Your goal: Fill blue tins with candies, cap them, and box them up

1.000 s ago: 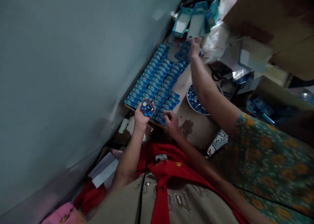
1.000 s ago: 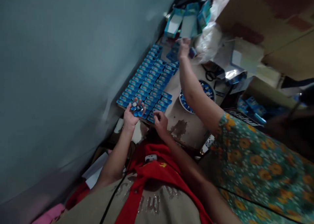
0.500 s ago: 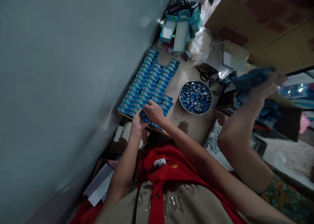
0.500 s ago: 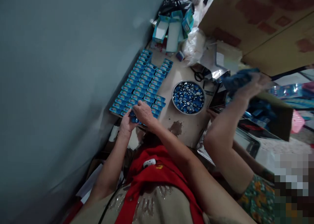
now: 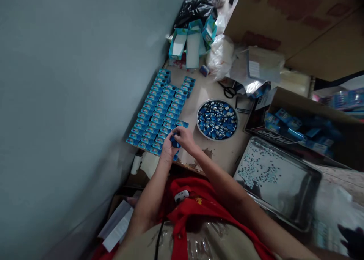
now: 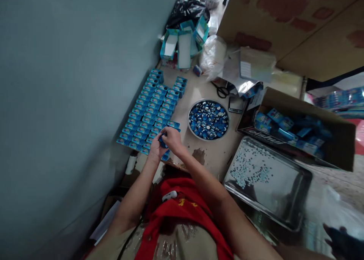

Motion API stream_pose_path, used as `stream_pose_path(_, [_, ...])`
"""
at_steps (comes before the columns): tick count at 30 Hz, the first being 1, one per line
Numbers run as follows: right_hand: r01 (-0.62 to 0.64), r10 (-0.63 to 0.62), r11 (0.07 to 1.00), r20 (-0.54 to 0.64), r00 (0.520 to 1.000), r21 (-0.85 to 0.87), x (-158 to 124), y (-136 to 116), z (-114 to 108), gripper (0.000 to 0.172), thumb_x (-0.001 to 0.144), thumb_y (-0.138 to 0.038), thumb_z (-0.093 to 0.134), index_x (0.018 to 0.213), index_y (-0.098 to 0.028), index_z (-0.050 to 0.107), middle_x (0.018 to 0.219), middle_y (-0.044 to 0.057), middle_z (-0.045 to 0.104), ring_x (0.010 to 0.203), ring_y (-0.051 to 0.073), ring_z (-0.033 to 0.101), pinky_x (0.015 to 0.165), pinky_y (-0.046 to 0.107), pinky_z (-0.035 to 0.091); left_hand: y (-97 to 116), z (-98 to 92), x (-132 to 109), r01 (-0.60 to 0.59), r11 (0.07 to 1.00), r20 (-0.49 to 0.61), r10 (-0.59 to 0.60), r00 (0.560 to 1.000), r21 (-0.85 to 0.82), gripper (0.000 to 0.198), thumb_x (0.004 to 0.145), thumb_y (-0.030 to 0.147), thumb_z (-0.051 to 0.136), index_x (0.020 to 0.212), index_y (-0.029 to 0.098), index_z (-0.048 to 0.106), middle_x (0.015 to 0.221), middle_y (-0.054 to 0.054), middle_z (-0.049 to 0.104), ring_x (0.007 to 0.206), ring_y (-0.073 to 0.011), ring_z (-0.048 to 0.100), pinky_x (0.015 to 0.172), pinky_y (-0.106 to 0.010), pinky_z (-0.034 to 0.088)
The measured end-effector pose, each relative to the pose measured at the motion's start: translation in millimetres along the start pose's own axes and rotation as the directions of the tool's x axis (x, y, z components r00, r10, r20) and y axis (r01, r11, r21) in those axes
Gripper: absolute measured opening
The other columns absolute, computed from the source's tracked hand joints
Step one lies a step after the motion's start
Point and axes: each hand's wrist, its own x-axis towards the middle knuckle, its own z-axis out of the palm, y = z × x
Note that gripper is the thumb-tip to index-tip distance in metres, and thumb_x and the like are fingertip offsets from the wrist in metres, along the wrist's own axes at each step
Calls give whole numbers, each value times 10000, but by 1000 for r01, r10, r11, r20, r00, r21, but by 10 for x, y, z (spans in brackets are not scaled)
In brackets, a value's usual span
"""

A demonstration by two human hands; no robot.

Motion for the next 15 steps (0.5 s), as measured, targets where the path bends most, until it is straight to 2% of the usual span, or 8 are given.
stream_pose_path(3, [16, 3, 971, -78, 997, 238, 50, 225, -165, 340, 850, -115, 594, 1046, -189, 862, 1077, 67, 869, 1000, 223, 799, 939, 315, 589, -5, 300, 91, 21, 1000, -54, -20, 998, 14, 366, 1141, 213, 472, 965, 158, 788, 895, -106, 849, 1155, -274, 833, 1099, -421, 637])
stream_pose_path(6, [18, 45, 907, -139, 989, 420, 134, 491, -347, 283, 836, -205, 633, 977, -197, 879, 989, 61, 866, 912, 227, 802, 903, 326, 608, 70, 523, 155, 18, 1000, -51, -18, 999, -4, 399, 1173, 260, 425, 1196, 135, 803, 1015, -119, 871, 1164, -273, 836, 1097, -443, 644])
stream_pose_path(9, [-13, 111, 902, -204, 973, 431, 307, 801, -600, 230, 796, -295, 702, 911, -212, 882, 958, 70, 860, 903, 254, 793, 893, 357, 614, 196, 666, 228, -5, 999, -29, 3, 1000, -49, 444, 1188, 303, 409, 1445, 155, 739, 1131, -121, 876, 1126, -263, 844, 1076, -451, 653])
stream_pose_path(11, [-26, 134, 912, -237, 962, 410, 527, 987, -803, 236, 777, -315, 713, 905, -210, 882, 958, 76, 859, 913, 267, 786, 905, 376, 611, 293, 740, 292, -33, 997, -10, 32, 999, -66, 471, 1191, 336, 411, 1529, 173, 696, 1193, -127, 871, 1084, -257, 849, 1034, -438, 663])
stream_pose_path(15, [7, 101, 955, -346, 933, 297, 1303, 1171, -1208, 275, 800, -312, 701, 962, -181, 881, 883, 71, 837, 853, 262, 771, 853, 366, 596, 512, 914, 461, -93, 992, 21, 95, 995, -89, 509, 1206, 390, 370, 1544, 179, 686, 1223, -134, 867, 1051, -253, 855, 970, -408, 678])
